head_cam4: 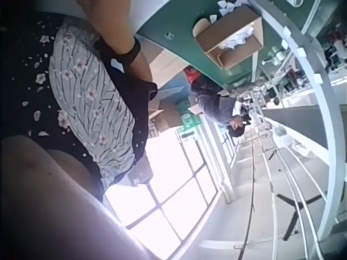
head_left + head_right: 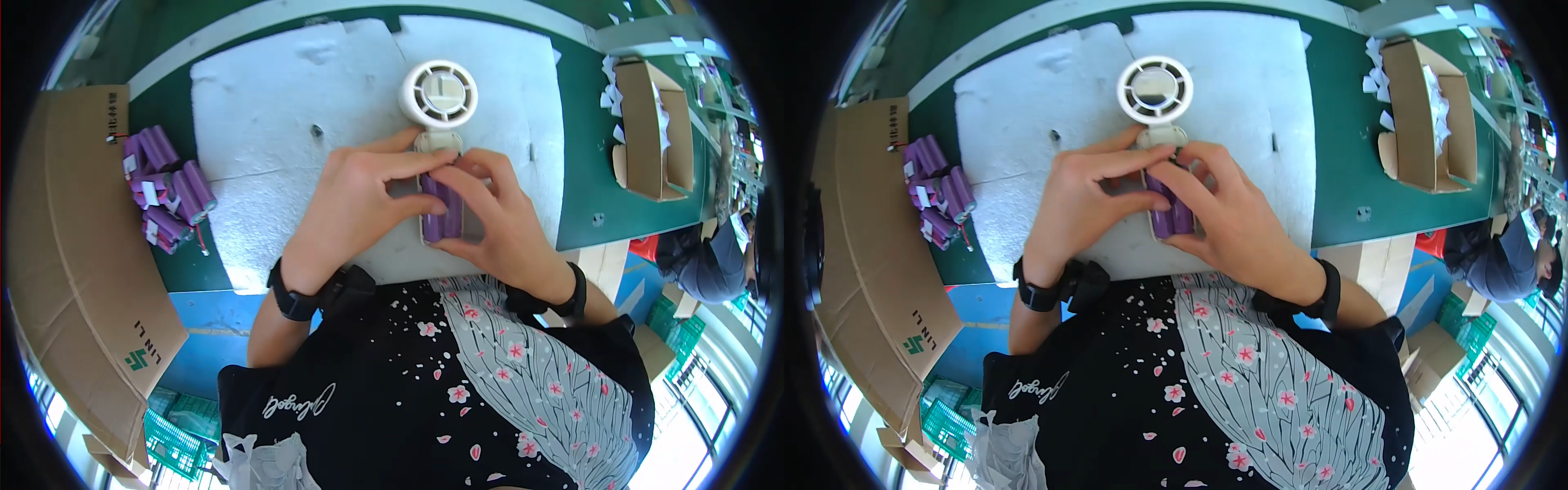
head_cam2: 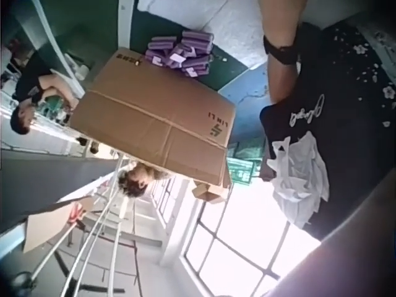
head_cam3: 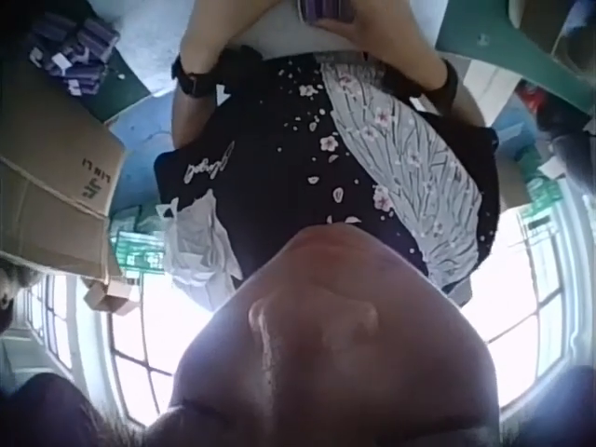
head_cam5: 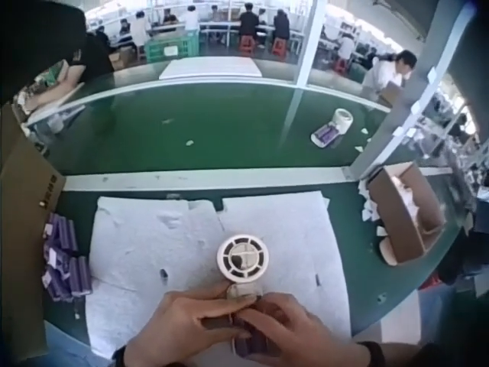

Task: The person connects a circuit board to a battery pack, tests it by pressing a button, and fits the components into a plastic fan housing. They then set the assembly aside and repeat the process with a second battery pack and fan housing.

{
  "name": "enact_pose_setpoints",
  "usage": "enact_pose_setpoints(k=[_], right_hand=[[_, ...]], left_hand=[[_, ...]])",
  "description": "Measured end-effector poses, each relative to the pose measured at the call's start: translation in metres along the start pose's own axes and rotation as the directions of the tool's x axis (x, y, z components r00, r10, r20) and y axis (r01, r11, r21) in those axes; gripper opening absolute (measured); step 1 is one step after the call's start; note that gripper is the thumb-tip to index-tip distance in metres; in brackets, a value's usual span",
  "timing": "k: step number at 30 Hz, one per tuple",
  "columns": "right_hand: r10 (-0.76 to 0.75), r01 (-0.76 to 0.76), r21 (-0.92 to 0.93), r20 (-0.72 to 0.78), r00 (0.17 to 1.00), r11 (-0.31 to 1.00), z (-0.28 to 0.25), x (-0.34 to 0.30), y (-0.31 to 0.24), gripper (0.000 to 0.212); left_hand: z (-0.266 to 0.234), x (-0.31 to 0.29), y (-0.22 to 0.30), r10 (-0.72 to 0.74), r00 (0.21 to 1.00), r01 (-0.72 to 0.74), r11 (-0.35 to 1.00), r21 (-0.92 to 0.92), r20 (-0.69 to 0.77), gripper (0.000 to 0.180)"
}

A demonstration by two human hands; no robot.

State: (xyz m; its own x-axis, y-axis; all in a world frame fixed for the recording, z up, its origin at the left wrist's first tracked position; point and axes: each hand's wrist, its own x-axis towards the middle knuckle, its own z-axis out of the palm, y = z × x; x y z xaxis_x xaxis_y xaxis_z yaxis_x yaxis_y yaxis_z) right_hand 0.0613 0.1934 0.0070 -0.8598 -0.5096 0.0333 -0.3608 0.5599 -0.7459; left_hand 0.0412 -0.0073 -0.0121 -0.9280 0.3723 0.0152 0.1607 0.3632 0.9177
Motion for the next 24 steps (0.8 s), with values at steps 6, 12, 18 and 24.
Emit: enact_pose_setpoints(k=[6, 12, 18, 24], right_hand=[[-0.097, 0.099, -0.084, 0.023, 0.995, 0.992, 0.006, -0.006, 0.011, 0.073], [-0.122, 0.126, -0.146, 0.037, 0.992, 0.981, 0.003, -0.004, -0.002, 0.069], [-0.064, 0.022, -0.342, -0.111, 0.992, 0.940, -0.019, 0.042, 0.018, 0.060], [-0.171, 0.022, -0.410, -0.330, 0.928, 0.912, -0.057, 0.076, 0.015, 0.048]], left_hand=[[-0.001, 0.002, -0.008, 0.051, 0.998, -0.052, 0.998, -0.038, -0.026, 0.050], [-0.002, -0.003, -0.010, 0.131, 0.991, -0.131, 0.991, -0.005, -0.036, 0.052], [-0.009, -0.005, -0.005, 0.082, 0.975, -0.069, 0.995, 0.068, -0.207, 0.054], [-0.041, -0.046, 0.012, 0.088, 0.764, 0.278, 0.849, 0.449, -0.639, 0.050]])
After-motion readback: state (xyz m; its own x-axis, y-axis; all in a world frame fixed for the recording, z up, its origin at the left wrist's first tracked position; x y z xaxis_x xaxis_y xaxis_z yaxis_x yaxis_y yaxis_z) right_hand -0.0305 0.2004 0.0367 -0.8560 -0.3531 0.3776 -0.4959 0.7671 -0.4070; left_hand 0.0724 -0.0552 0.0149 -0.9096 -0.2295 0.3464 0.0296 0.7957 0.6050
